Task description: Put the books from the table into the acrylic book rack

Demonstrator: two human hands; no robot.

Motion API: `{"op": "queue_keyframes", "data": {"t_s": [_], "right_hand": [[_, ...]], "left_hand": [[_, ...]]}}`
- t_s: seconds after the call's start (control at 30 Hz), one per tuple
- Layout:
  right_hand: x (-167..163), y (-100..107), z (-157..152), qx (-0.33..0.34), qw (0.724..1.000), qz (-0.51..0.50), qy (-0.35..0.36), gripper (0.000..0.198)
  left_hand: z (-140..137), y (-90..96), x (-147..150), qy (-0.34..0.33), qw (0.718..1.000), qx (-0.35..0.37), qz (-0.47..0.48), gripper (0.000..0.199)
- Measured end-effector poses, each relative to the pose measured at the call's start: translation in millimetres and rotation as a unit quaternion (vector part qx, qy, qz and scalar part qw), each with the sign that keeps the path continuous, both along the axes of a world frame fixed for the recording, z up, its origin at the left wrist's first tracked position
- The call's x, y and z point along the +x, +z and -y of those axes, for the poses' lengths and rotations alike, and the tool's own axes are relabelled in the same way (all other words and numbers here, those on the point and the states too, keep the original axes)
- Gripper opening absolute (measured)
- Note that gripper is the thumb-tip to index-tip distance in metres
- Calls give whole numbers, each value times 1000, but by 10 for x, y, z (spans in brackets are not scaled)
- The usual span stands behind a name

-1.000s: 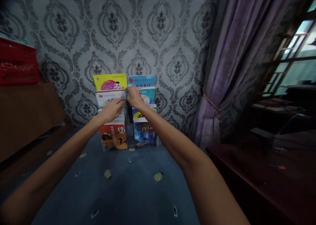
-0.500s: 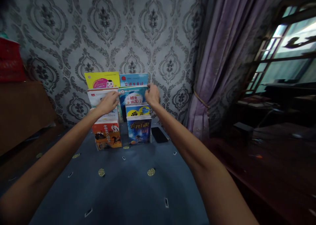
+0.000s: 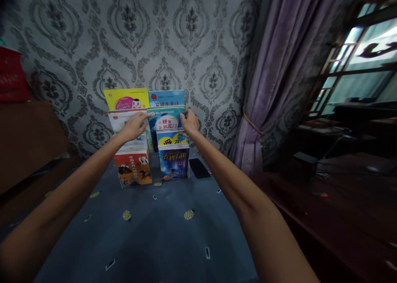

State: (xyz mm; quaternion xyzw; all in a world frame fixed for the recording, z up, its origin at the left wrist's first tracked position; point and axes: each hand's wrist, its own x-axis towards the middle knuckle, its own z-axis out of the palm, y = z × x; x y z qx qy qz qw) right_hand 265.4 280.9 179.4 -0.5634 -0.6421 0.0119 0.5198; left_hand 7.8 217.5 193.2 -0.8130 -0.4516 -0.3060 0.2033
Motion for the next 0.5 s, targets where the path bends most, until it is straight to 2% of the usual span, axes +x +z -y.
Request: {"op": "queue_keyframes", "data": {"t_s": [0.3, 0.5], "right_hand": [[-14, -145, -4, 19, 999, -12, 29, 25], [-14, -156, 19, 14, 999, -9, 31, 27]], "left_hand": [[-11, 5, -23, -11, 1000, -4, 1, 45], [-7, 20, -22, -6, 1000, -12, -1, 47]]}}
